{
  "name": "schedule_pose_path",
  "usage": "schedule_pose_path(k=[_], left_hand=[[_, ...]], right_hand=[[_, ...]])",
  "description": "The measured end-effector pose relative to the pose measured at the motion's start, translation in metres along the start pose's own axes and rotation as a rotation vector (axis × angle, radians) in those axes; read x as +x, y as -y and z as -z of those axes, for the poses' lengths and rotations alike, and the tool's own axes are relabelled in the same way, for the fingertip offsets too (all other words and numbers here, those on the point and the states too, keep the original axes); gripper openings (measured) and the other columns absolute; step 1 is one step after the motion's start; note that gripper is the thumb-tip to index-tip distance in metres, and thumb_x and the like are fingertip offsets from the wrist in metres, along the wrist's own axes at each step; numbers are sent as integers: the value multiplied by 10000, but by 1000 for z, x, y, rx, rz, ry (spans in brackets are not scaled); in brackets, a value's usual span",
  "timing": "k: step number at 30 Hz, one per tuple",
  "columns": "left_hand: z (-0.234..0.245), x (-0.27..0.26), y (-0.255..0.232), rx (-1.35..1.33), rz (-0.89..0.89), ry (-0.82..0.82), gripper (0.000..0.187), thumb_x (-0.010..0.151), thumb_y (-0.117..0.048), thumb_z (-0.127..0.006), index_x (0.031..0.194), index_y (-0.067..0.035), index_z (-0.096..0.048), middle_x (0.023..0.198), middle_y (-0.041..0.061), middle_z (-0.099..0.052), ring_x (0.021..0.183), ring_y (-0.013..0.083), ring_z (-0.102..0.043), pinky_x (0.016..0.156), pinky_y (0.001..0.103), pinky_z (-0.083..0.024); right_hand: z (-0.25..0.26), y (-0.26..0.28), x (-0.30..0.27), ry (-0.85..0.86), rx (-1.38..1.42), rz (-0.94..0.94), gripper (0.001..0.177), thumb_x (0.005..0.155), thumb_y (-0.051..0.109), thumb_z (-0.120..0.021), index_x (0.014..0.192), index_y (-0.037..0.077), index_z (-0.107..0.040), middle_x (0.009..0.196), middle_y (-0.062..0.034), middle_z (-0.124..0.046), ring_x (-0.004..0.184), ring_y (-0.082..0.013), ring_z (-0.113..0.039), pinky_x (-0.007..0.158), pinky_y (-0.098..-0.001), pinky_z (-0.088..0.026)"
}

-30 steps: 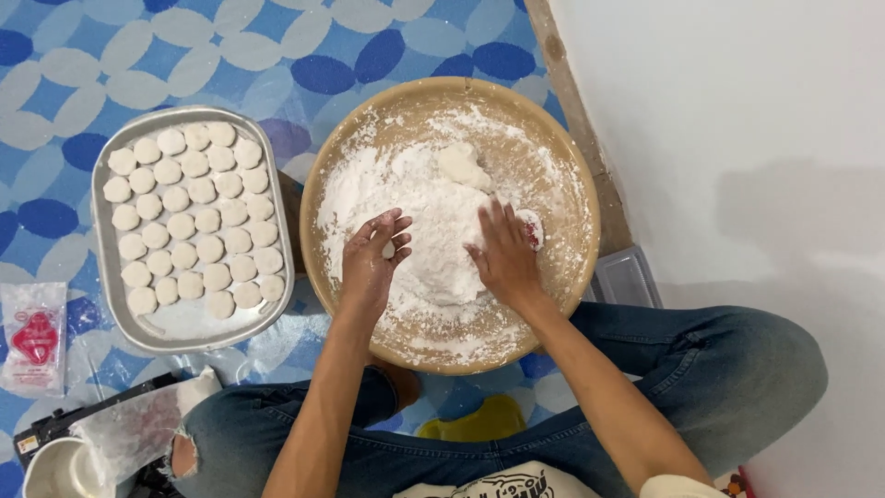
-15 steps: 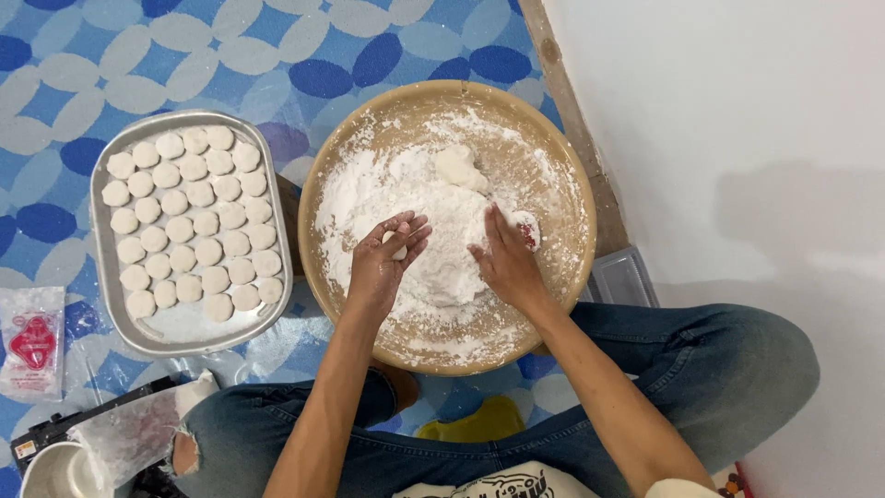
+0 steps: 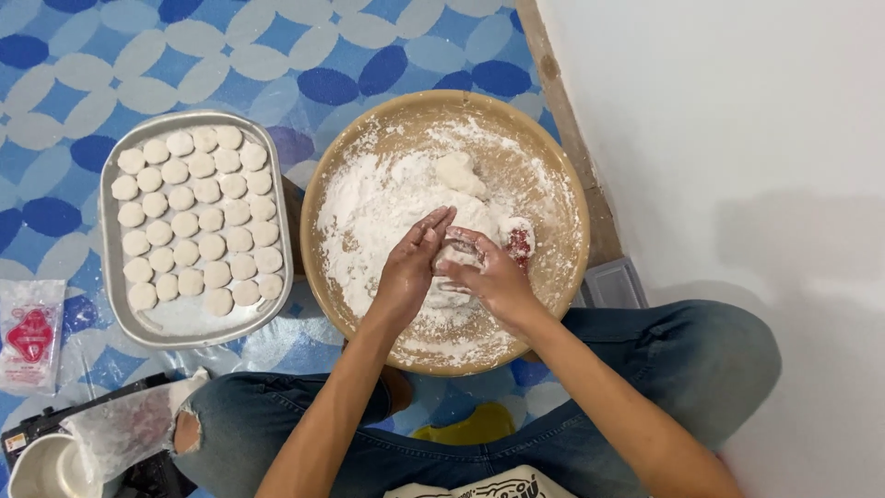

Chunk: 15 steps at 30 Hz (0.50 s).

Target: Forming small balls of dough by hand from a larger mass and placing them on a metal tray.

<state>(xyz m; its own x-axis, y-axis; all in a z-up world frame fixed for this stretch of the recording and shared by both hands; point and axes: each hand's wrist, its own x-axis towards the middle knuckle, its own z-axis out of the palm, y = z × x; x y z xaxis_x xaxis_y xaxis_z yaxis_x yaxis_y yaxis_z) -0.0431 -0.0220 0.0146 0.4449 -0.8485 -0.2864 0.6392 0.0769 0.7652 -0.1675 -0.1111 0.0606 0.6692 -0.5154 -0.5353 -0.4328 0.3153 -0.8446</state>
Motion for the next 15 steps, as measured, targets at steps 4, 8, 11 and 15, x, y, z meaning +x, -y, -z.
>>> schedule_pose_path(k=[4,8,11,15], left_hand=[[3,-3,9,-74,-39,7,565,1052,-261,-512,1544,-37,-345,1600,235,-350,1443,380,-406,1078,441,-459],[-2,-8,1,32,42,-65,543,916,-218,-705,1390,0,-557,1290,187,-668,1160,267,-673,978,371,-558],[7,-9,3,128,69,-136,516,803,-72,-822,1284,15,-658,1117,175,-753,1016,259,-741,903,358,-614],[2,-9,-5,163,87,-222,502,794,12,-806,1270,54,-652,990,250,-759,893,321,-767,825,404,-650]], right_hand=[[-1,-10,19,-14,229,71,787,702,148,-913,1391,34,-550,1220,-164,-652,1040,-223,-644,915,-335,-556],[13,-5,24,-87,240,19,534,782,319,-863,1184,15,-683,1056,-156,-697,835,-222,-708,749,-333,-587],[14,-8,28,-182,276,82,385,824,253,-837,1076,-15,-725,781,-113,-741,565,-142,-700,499,-237,-578],[18,-17,34,-252,280,138,385,810,225,-854,1056,-46,-735,730,-120,-727,471,-127,-629,359,-219,-495]])
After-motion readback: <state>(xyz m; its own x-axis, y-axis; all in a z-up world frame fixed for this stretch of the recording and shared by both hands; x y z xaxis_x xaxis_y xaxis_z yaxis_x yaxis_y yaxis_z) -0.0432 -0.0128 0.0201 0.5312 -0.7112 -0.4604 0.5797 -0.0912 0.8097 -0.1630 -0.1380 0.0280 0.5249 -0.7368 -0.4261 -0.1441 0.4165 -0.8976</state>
